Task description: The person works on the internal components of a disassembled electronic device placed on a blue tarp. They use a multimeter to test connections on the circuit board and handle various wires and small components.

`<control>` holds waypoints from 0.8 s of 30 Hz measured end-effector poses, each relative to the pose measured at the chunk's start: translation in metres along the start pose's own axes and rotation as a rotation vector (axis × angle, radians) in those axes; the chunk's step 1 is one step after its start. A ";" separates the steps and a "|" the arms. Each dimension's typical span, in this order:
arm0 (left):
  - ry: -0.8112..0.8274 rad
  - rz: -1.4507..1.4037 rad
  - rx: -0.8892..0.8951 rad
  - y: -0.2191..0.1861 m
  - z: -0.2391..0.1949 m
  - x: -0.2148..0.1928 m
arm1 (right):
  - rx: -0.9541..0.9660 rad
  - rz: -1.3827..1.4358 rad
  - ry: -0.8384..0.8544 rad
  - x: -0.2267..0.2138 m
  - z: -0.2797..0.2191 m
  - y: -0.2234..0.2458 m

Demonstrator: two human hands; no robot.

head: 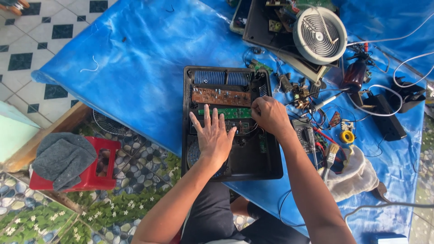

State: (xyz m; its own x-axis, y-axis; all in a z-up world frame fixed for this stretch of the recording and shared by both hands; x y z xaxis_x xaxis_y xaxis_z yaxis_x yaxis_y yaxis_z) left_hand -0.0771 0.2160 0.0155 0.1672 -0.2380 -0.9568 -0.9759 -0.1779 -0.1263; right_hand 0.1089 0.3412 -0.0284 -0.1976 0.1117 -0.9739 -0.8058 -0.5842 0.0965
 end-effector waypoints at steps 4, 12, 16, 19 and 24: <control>-0.030 -0.001 0.012 0.000 0.002 0.002 | 0.004 0.086 -0.006 -0.001 -0.001 -0.003; -0.310 -0.182 0.118 0.007 0.004 0.021 | -0.058 0.454 -0.199 -0.066 -0.018 0.039; -0.434 -0.372 0.239 -0.004 0.000 -0.005 | -0.118 0.618 -0.187 -0.092 -0.028 0.062; -0.453 -0.474 0.325 -0.008 -0.007 -0.017 | -0.172 0.718 -0.208 -0.109 -0.036 0.075; -0.485 -0.619 0.464 -0.012 -0.002 -0.004 | -0.176 0.817 -0.277 -0.124 -0.044 0.077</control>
State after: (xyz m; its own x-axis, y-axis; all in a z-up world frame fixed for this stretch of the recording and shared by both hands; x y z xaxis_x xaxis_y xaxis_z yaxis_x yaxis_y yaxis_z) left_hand -0.0655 0.2167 0.0214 0.7051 0.2179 -0.6748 -0.7072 0.2861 -0.6466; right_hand 0.0961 0.2475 0.0912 -0.8217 -0.2175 -0.5268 -0.2599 -0.6796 0.6860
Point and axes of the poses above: each hand's wrist, its own z-axis towards the middle knuckle, its own x-axis out of the palm, y = z × x, the point moved 4 cm from there along z, towards the middle knuckle, and after that the axes turned 7 degrees about -x, right-handed, at the moved point
